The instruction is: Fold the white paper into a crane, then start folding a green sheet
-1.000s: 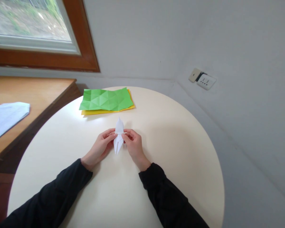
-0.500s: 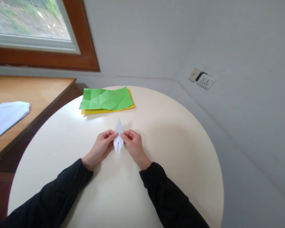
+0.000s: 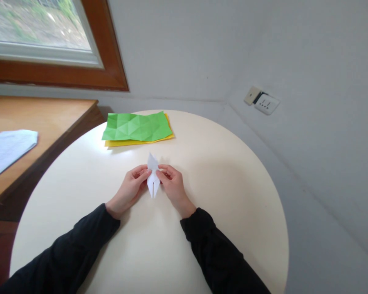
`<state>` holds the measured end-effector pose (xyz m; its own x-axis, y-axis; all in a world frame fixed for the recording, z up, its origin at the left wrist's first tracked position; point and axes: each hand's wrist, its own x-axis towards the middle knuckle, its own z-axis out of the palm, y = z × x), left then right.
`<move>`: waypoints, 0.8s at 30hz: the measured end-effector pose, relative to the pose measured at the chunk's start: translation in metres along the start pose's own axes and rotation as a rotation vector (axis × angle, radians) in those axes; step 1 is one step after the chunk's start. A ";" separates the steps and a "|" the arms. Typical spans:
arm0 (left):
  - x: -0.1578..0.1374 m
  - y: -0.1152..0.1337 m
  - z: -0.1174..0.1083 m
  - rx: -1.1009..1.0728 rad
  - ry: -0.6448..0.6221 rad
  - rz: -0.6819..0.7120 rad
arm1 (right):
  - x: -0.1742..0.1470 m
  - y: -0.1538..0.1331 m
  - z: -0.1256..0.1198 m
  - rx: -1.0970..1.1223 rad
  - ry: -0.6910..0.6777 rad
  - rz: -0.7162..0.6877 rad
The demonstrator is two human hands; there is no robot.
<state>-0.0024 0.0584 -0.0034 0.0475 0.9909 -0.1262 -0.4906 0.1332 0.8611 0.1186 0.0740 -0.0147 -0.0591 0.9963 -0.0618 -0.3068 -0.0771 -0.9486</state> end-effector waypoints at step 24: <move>0.000 0.004 0.000 -0.008 0.037 0.005 | 0.000 -0.002 -0.001 0.083 -0.034 0.011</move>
<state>-0.0043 0.0587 -0.0004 0.0134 0.9900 -0.1403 -0.4981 0.1283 0.8576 0.1202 0.0739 -0.0129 -0.0946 0.9937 -0.0604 -0.3831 -0.0924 -0.9191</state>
